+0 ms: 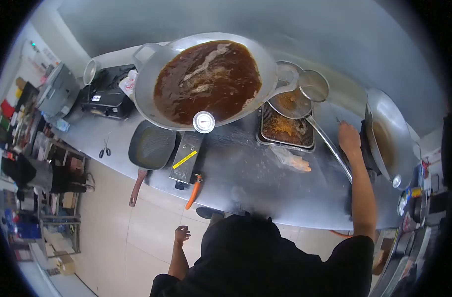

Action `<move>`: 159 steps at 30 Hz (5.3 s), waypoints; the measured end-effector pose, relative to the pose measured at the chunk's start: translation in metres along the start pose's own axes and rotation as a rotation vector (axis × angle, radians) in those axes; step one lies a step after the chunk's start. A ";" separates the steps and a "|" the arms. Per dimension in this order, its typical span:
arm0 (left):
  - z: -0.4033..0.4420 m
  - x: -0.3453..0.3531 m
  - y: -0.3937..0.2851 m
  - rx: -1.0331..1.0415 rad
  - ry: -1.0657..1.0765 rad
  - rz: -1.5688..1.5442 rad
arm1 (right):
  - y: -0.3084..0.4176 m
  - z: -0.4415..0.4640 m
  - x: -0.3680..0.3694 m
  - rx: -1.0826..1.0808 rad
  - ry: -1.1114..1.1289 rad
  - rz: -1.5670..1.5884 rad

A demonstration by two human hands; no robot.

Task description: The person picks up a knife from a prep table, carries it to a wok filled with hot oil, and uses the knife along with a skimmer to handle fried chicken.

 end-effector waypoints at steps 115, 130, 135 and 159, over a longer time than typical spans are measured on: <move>-0.161 -1.206 0.631 -0.365 -0.811 -0.823 | 1.641 -1.128 -0.159 -1.305 1.031 0.491; -0.012 -1.540 0.672 -0.166 -0.783 -0.528 | 1.647 -1.190 -0.170 -1.118 1.188 0.016; -0.001 -1.668 0.680 -0.180 -0.732 -0.531 | 1.664 -1.203 -0.168 -1.041 1.285 -0.162; 0.124 -2.030 0.580 -0.274 -0.329 -0.419 | 2.077 -1.258 -0.158 -1.128 0.621 0.289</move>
Point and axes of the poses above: each hand's wrist, its own z-axis towards the middle knuckle, its own x-axis out of the palm, y = z × x, the point moved 2 cm from there along z, towards the middle knuckle, and after that the axes turned 13 degrees about x, right-handed, at the moved point
